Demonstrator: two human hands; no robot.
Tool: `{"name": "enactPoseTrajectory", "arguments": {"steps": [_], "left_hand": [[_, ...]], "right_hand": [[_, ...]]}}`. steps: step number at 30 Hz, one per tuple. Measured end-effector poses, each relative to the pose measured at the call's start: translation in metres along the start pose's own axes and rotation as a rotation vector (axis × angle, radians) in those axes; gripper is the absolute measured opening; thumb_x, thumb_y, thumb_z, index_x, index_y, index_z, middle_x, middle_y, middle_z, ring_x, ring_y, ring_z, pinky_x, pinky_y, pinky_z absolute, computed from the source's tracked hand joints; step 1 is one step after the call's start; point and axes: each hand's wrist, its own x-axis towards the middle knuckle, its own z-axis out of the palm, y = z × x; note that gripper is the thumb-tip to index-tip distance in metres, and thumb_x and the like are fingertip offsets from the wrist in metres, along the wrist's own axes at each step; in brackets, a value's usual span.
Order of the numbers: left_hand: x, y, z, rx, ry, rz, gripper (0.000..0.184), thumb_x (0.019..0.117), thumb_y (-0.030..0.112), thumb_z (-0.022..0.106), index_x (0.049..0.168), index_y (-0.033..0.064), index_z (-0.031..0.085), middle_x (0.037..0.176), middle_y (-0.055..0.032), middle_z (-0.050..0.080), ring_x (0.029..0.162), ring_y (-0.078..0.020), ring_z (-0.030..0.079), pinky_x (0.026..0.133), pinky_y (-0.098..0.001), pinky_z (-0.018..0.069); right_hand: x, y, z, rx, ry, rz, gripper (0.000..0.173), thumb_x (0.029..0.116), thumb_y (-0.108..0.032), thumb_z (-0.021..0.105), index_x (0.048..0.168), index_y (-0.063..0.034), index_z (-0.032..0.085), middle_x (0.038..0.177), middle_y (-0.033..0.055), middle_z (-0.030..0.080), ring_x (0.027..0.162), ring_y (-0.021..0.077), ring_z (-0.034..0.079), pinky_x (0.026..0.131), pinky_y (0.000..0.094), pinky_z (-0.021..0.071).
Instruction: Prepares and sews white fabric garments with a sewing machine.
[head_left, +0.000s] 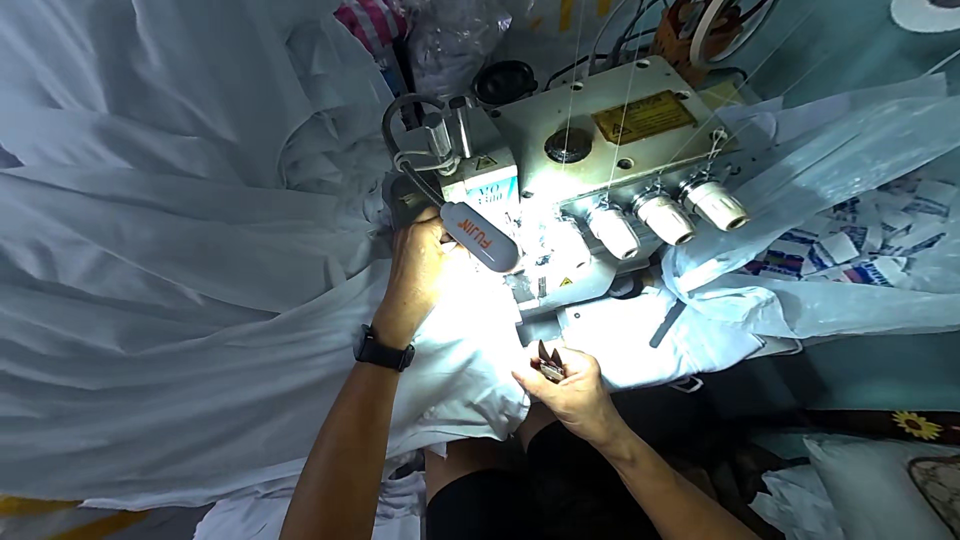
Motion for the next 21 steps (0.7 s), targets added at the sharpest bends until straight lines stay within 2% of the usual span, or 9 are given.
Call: {"name": "enactPoseTrajectory", "arguments": {"steps": [4,7,9,11,14,15,17,19,21], "left_hand": [[-0.016,-0.006,-0.012,0.158,0.082,0.067,0.035,0.0889,0.006,0.073,0.121,-0.0027,0.064,0.129,-0.0211,0.062,0.117,-0.0366,0.061,0.098,-0.0574,0.0465],[-0.059,-0.023,-0.043,0.336,0.048,-0.005,0.045,0.0928,0.032,0.07,0.125,0.0008,0.067,0.134,-0.0194,0.063,0.127,-0.0385,0.057,0.105,-0.0642,0.0396],[-0.088,-0.036,-0.057,0.406,0.008,-0.083,0.043,0.0917,0.031,0.072,0.12,-0.0008,0.07,0.123,-0.023,0.067,0.119,-0.0462,0.06,0.099,-0.0753,0.0354],[-0.096,-0.04,-0.056,0.393,0.102,-0.059,0.026,0.0937,0.02,0.069,0.101,-0.004,0.075,0.094,-0.0208,0.072,0.093,-0.0394,0.069,0.092,-0.0695,0.0406],[-0.08,-0.023,-0.053,0.303,0.337,0.06,0.024,0.0995,0.014,0.062,0.098,-0.0089,0.068,0.084,-0.016,0.067,0.08,-0.0182,0.062,0.086,-0.0363,0.0474],[-0.072,-0.018,-0.051,0.289,0.359,0.079,0.024,0.0998,0.013,0.062,0.099,-0.0095,0.068,0.085,-0.0164,0.066,0.081,-0.018,0.062,0.089,-0.0363,0.0465],[-0.058,-0.018,-0.045,0.301,0.317,0.063,0.021,0.0981,0.009,0.063,0.103,-0.0096,0.069,0.092,-0.0215,0.069,0.088,-0.0293,0.066,0.093,-0.0507,0.0463],[-0.052,-0.023,-0.036,0.318,0.231,0.01,0.022,0.0973,0.004,0.06,0.115,-0.0074,0.068,0.113,-0.025,0.068,0.108,-0.0401,0.065,0.098,-0.0636,0.0436],[-0.056,-0.019,-0.025,0.319,0.245,0.042,0.03,0.0948,0.002,0.056,0.122,-0.0052,0.066,0.127,-0.0239,0.064,0.122,-0.0398,0.06,0.102,-0.0612,0.0413]], "right_hand": [[-0.001,0.002,-0.003,-0.021,-0.058,-0.032,0.007,0.0895,-0.005,0.069,0.083,-0.0016,0.067,0.078,-0.0068,0.06,0.068,-0.0089,0.05,0.061,0.0067,0.0419],[-0.003,-0.008,-0.008,0.036,-0.022,0.081,0.007,0.0907,-0.007,0.068,0.085,-0.01,0.067,0.07,-0.0134,0.059,0.056,-0.0102,0.05,0.052,0.0078,0.0436],[-0.003,-0.014,-0.01,0.076,-0.027,0.121,0.009,0.0897,-0.006,0.069,0.084,-0.0134,0.066,0.069,-0.0158,0.059,0.056,-0.01,0.051,0.052,0.0086,0.0443],[-0.002,-0.015,-0.008,0.044,-0.042,0.082,0.007,0.0874,-0.004,0.069,0.083,-0.0102,0.067,0.071,-0.0154,0.059,0.061,-0.0112,0.052,0.058,0.0075,0.0449],[0.0,-0.011,-0.004,-0.046,-0.013,0.059,0.006,0.0852,-0.003,0.069,0.081,-0.006,0.066,0.069,-0.0137,0.056,0.062,-0.0122,0.049,0.058,0.0061,0.0418],[-0.001,-0.01,-0.004,-0.069,0.016,0.072,0.006,0.0847,-0.003,0.069,0.081,-0.0062,0.066,0.069,-0.0135,0.056,0.061,-0.0122,0.049,0.058,0.0061,0.042],[-0.001,-0.008,-0.006,-0.086,0.057,0.098,0.006,0.0861,-0.004,0.07,0.082,-0.0073,0.066,0.07,-0.0133,0.058,0.062,-0.0114,0.051,0.059,0.0071,0.0435],[0.0,-0.006,-0.009,-0.07,0.05,0.108,0.005,0.0877,-0.006,0.07,0.083,-0.0075,0.068,0.07,-0.0132,0.059,0.062,-0.0108,0.052,0.059,0.0078,0.044],[0.001,-0.002,-0.011,-0.068,0.009,0.094,0.004,0.0889,-0.008,0.069,0.085,-0.0056,0.068,0.074,-0.0111,0.06,0.066,-0.01,0.053,0.061,0.008,0.0448]]}}
